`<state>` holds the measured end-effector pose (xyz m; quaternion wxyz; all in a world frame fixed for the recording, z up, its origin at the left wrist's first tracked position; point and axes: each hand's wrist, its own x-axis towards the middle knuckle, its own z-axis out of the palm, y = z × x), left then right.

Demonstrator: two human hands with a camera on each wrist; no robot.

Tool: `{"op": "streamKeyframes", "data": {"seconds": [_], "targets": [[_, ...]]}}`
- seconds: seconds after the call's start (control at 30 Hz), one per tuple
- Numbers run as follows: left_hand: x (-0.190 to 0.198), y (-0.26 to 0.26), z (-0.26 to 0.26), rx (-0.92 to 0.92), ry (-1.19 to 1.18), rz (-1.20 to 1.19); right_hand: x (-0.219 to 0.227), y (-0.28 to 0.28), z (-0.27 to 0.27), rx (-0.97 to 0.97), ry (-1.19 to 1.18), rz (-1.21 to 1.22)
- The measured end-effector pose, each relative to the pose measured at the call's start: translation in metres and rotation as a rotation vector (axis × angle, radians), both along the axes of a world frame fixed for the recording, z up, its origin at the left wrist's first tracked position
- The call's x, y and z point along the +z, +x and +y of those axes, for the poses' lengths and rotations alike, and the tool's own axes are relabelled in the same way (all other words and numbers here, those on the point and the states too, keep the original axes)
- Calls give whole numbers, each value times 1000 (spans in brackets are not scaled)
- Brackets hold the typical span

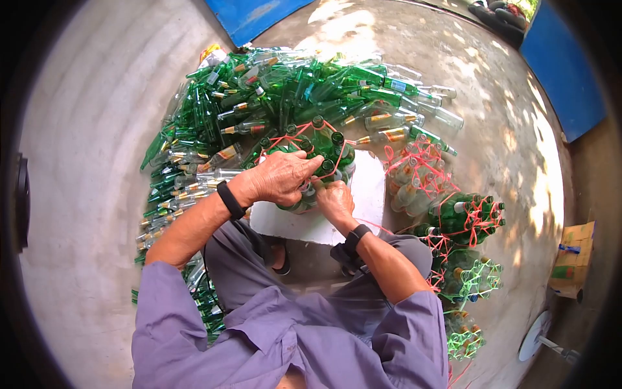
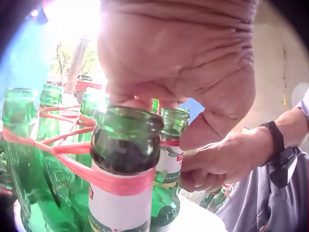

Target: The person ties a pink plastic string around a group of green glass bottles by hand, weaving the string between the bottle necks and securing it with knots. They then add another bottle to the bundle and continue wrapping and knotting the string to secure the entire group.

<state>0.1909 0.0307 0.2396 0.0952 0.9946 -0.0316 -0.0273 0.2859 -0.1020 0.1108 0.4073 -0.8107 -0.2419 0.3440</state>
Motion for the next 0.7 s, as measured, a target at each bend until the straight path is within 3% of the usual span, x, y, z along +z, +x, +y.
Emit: {"op": "streamKeyframes", "data": {"seconds": [0.3,0.43,0.5,0.7], "targets": [[26,13,12,-153,157,63,12,0,-5,65,84,13],[31,15,20,-124,151,125,26,1,-10,116,26,-12],[29,14,24,-45,25,149,28,2,-11,137,29,-52],[18,19,34,-61,25,14,31,1,-12,117,95,-102]]}}
